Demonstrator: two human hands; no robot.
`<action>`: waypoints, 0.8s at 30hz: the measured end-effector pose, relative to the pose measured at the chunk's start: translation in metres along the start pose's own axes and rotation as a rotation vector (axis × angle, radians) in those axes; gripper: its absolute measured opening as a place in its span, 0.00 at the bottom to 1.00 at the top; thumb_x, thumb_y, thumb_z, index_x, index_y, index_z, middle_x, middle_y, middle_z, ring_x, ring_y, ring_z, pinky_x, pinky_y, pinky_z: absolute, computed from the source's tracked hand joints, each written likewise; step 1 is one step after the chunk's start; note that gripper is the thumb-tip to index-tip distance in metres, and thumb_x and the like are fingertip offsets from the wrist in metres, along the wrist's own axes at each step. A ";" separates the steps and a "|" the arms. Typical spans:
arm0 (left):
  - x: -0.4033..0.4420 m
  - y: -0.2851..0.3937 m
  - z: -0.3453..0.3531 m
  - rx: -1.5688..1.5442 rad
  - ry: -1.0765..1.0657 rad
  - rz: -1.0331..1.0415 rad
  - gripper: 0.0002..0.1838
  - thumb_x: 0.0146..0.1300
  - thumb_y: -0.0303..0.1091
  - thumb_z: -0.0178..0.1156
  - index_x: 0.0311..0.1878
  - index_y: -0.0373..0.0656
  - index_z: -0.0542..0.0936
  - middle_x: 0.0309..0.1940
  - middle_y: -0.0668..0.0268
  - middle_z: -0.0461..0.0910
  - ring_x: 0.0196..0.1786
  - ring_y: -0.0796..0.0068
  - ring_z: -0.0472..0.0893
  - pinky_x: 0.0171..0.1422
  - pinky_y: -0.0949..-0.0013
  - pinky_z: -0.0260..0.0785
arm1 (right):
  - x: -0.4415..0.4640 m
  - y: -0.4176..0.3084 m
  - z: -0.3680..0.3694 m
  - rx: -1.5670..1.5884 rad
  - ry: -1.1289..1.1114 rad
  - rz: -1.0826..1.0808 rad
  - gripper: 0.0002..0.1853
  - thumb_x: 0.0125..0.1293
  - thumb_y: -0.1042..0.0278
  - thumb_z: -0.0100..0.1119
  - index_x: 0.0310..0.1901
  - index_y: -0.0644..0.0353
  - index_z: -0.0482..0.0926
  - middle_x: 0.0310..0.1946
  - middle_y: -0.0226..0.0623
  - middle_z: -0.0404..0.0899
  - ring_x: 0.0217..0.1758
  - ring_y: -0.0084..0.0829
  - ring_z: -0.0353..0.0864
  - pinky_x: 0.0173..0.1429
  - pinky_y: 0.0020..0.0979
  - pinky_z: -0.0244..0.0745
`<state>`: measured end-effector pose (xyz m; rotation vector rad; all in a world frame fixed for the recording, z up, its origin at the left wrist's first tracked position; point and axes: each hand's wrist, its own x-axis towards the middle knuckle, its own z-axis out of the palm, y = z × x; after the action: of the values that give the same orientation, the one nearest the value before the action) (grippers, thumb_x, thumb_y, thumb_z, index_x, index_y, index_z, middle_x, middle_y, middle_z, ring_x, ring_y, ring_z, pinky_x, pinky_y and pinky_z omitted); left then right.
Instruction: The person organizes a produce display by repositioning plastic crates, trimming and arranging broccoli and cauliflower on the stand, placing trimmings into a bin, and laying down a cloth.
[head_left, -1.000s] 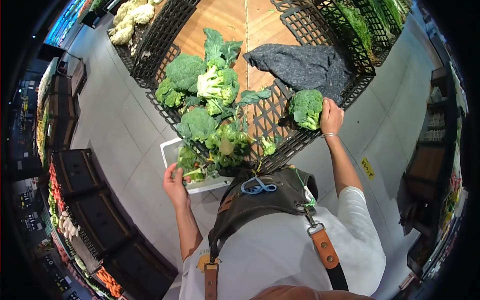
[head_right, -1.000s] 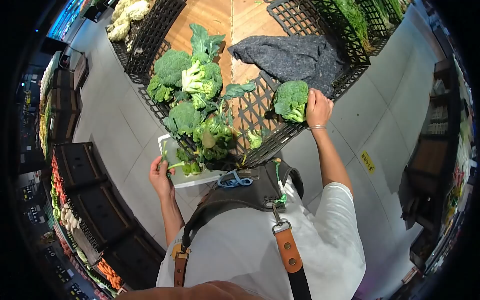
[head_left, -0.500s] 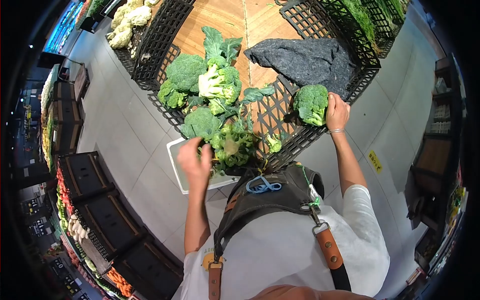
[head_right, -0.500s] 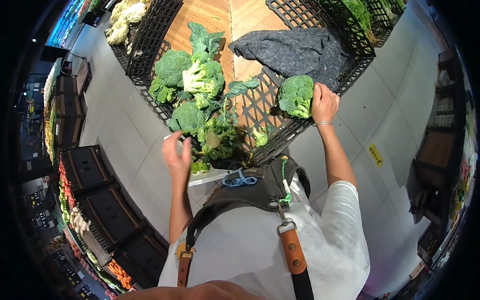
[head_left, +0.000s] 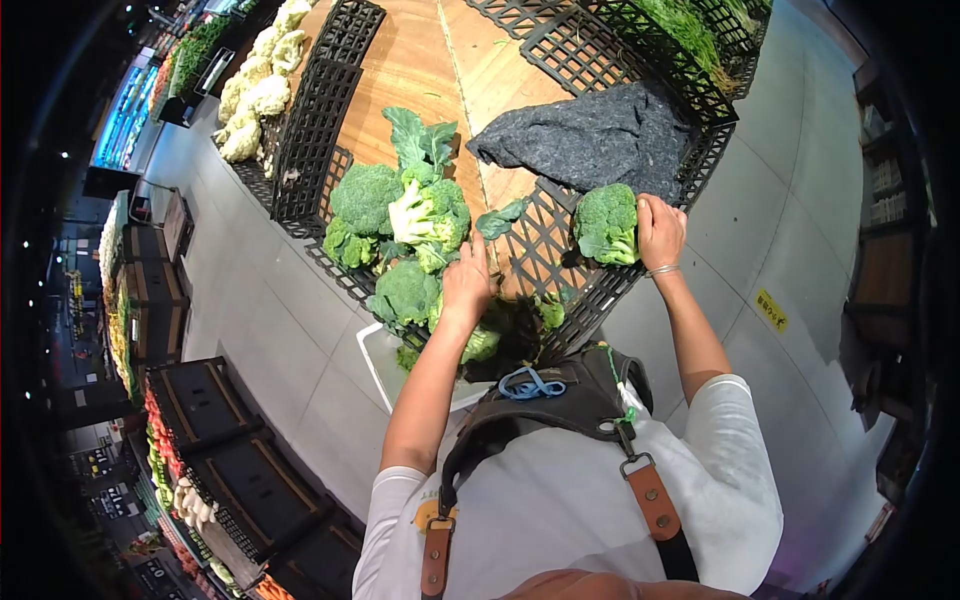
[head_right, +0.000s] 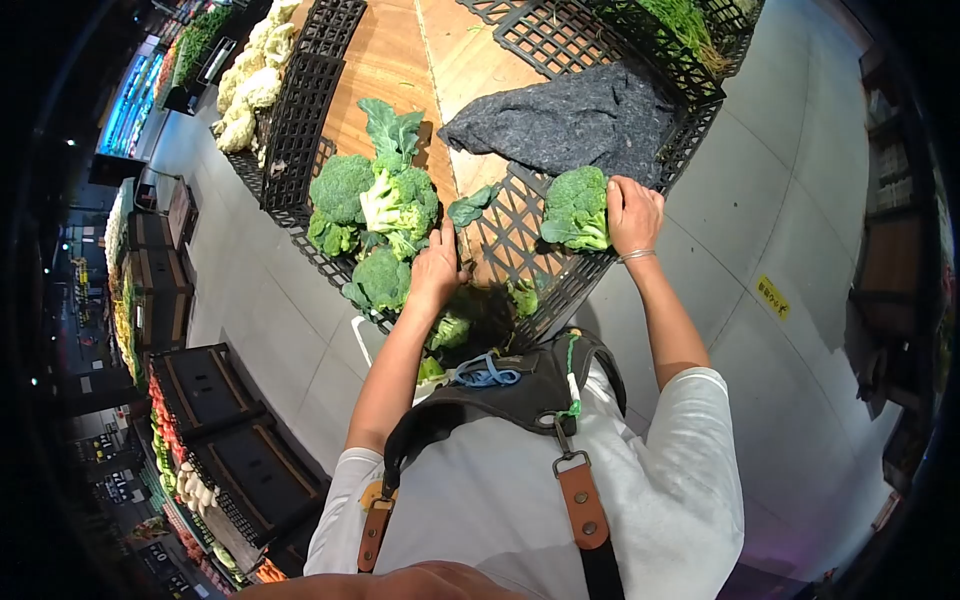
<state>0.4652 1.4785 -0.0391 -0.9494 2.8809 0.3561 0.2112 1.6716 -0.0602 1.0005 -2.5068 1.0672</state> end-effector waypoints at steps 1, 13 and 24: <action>0.002 0.000 0.001 0.006 0.007 0.012 0.34 0.49 0.27 0.60 0.61 0.35 0.59 0.50 0.47 0.69 0.38 0.47 0.79 0.42 0.54 0.73 | 0.000 0.000 0.000 0.002 0.004 -0.004 0.12 0.68 0.59 0.48 0.37 0.56 0.79 0.33 0.37 0.81 0.39 0.37 0.78 0.51 0.36 0.62; -0.018 -0.001 0.034 -0.074 0.387 0.461 0.02 0.59 0.26 0.53 0.34 0.41 0.71 0.27 0.59 0.72 0.29 0.61 0.73 0.35 0.60 0.65 | 0.001 -0.004 -0.003 -0.011 -0.031 0.012 0.12 0.68 0.59 0.48 0.38 0.56 0.79 0.34 0.36 0.82 0.39 0.37 0.78 0.51 0.35 0.62; -0.022 0.013 -0.020 -1.487 0.271 -0.232 0.09 0.58 0.17 0.57 0.40 0.38 0.71 0.32 0.64 0.76 0.29 0.74 0.78 0.34 0.75 0.72 | 0.002 -0.001 -0.002 0.013 0.005 -0.025 0.11 0.67 0.60 0.49 0.38 0.55 0.79 0.33 0.36 0.81 0.38 0.36 0.78 0.51 0.36 0.63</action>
<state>0.4748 1.4962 -0.0143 -1.4184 2.2208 2.6130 0.2104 1.6713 -0.0577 1.0288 -2.4795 1.0787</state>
